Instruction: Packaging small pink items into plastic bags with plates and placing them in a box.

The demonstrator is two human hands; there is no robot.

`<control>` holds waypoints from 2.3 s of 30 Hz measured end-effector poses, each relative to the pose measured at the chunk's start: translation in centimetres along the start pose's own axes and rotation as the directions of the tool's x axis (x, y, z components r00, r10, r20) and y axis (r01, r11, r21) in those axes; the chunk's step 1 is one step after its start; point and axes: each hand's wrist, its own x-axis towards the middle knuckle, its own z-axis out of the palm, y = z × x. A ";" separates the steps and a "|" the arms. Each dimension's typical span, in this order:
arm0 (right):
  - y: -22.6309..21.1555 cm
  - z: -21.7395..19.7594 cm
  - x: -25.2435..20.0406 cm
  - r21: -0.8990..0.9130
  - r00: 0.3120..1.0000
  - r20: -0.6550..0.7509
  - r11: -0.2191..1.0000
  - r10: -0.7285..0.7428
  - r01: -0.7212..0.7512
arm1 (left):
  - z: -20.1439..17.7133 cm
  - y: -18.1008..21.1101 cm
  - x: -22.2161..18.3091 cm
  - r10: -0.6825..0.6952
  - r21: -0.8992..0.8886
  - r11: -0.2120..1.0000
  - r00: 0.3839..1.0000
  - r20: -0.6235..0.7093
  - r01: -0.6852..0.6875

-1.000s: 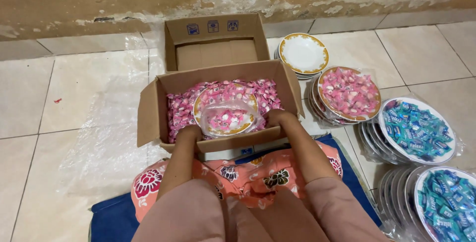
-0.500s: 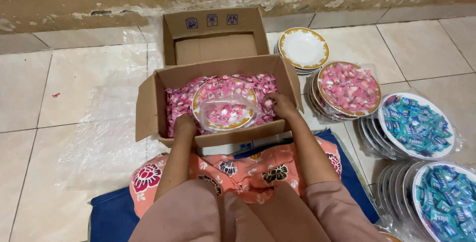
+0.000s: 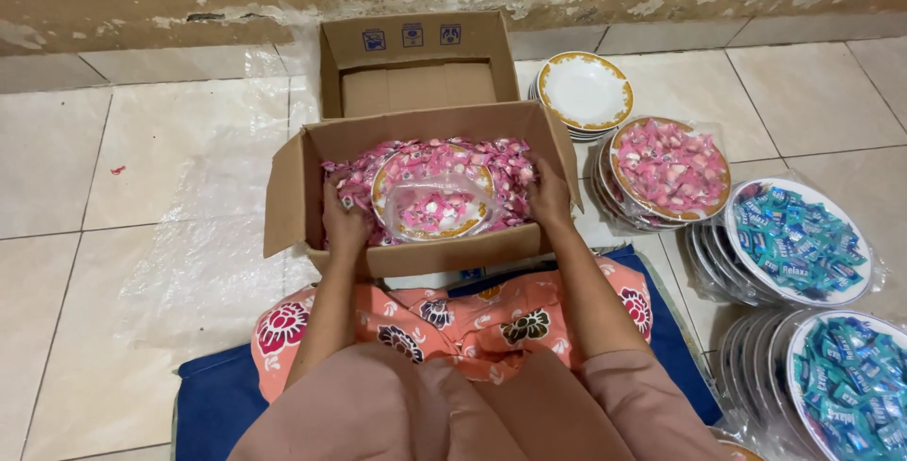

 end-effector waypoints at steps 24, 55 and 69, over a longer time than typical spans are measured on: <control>3.0 1.1 0.8 0.093 0.998 -0.046 0.995 0.041 -0.037 | 3.7 -9.0 5.1 0.281 0.413 0.837 0.929 0.240 -0.360; 6.1 5.1 5.9 -0.355 0.867 0.482 0.933 0.125 0.063 | 1.4 -11.5 7.2 -0.538 0.776 0.554 0.581 0.611 -0.302; 5.9 4.5 4.3 -0.412 0.729 0.643 0.909 0.235 0.070 | 2.0 -14.8 8.2 -0.496 0.804 0.591 0.753 0.433 -0.073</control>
